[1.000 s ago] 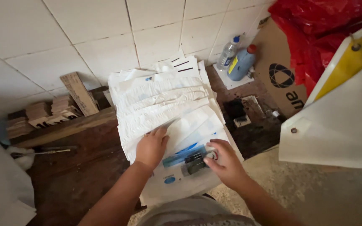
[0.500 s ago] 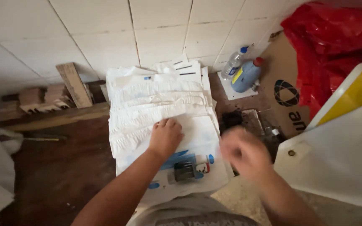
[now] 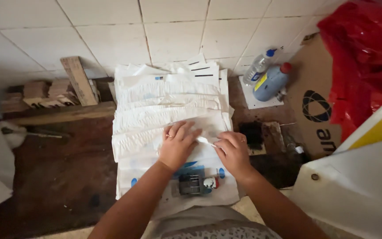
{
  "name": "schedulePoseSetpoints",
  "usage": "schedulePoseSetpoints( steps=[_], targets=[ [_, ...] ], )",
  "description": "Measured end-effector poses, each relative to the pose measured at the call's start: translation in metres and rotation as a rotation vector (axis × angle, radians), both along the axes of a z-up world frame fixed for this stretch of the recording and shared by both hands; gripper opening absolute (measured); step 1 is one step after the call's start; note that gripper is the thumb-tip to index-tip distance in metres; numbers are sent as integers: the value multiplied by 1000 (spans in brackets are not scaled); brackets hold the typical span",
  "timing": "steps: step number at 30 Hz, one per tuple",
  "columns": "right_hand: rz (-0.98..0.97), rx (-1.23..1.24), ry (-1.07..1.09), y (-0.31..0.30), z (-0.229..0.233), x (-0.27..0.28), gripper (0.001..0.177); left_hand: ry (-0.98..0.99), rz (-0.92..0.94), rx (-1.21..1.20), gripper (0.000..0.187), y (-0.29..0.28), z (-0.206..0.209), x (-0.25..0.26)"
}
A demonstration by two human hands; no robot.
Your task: Manually stamping labels onto individual plastic bags from a stack
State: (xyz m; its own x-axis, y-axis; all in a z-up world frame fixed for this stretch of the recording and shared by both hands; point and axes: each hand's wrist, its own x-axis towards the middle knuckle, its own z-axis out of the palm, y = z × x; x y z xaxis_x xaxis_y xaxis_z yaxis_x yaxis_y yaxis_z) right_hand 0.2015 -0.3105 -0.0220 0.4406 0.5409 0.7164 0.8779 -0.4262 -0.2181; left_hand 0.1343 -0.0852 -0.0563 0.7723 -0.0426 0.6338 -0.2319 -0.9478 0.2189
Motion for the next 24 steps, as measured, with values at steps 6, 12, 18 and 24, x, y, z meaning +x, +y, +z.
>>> schedulePoseSetpoints(
  steps=[6, 12, 18, 24],
  targets=[
    [-90, -15, -17, -7, -8, 8, 22, -198, 51, 5, 44, 0, 0, -4],
    [-11, -72, -45, -4, 18, -1, 14, -148, 25, -14, 47, 0, 14, -2],
    [-15, 154, 370, -2, 2, 27, 21, -58, -2, 44, 14, 3, -34, -1],
    [-41, -11, 62, 8, 6, 30, 7, -137, 33, 1, 20, 0, -4, -3]
  ],
)
